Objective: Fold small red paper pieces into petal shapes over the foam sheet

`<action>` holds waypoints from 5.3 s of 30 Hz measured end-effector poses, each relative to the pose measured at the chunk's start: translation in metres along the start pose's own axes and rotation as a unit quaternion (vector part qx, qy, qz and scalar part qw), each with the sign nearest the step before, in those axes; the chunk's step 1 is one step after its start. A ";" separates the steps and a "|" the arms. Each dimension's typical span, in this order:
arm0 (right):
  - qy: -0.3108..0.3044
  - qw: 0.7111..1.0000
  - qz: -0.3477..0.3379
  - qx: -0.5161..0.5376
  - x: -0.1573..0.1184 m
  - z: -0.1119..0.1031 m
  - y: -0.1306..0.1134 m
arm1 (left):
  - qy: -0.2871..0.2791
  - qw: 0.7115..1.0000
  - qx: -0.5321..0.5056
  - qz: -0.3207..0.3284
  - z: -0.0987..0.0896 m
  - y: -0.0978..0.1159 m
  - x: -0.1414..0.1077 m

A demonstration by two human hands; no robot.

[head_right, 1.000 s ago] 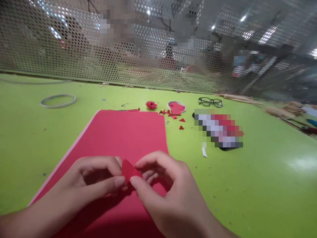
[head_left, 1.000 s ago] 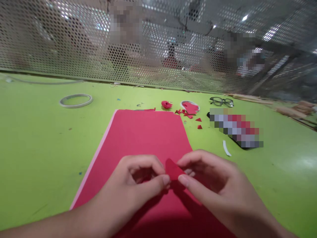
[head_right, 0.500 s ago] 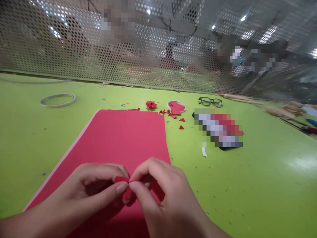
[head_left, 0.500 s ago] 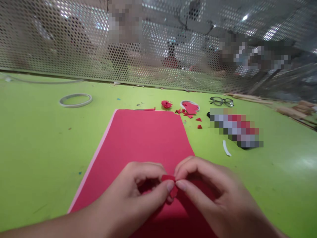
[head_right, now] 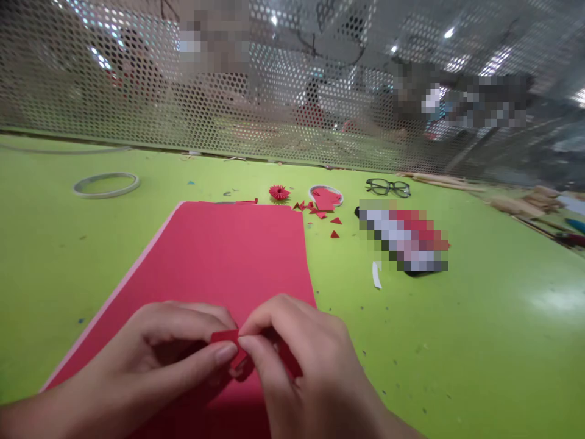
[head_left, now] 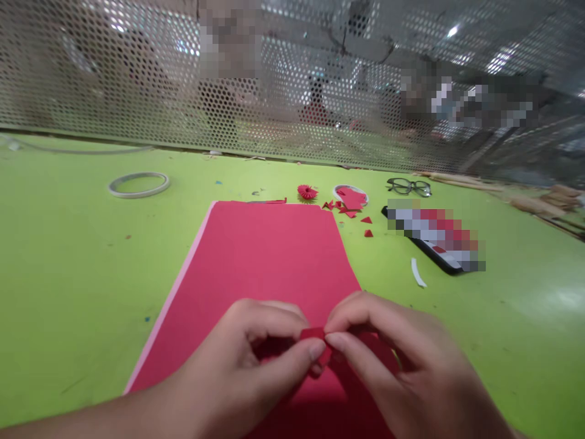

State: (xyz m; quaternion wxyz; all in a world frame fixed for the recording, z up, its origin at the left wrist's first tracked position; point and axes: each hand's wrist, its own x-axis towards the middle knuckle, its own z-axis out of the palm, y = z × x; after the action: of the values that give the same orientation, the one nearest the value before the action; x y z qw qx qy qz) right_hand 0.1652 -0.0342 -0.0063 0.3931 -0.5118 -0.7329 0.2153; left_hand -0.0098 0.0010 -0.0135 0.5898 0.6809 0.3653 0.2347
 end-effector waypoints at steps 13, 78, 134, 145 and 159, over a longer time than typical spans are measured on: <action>0.020 0.999 -0.041 -0.021 -0.003 0.002 0.001 | 0.005 0.998 -0.025 -0.063 0.002 0.003 -0.002; -0.034 0.943 0.198 0.264 0.001 0.010 0.000 | 0.017 0.996 0.004 -0.087 0.003 0.002 -0.001; -0.040 0.962 0.183 0.200 0.004 -0.003 0.002 | 0.068 0.985 -0.147 -0.061 0.004 -0.003 -0.001; -0.055 0.947 0.208 0.238 0.005 -0.003 0.001 | 0.056 0.984 -0.158 -0.063 0.001 -0.002 -0.002; -0.049 0.951 0.210 0.221 0.006 0.000 -0.004 | 0.055 0.974 -0.188 -0.113 0.002 0.005 0.001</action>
State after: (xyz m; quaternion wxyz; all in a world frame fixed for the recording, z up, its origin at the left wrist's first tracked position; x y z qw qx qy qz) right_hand 0.1623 -0.0301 -0.0015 0.4061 -0.5434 -0.5608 0.4747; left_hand -0.0065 0.0007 -0.0088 0.7093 0.4981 0.4204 0.2683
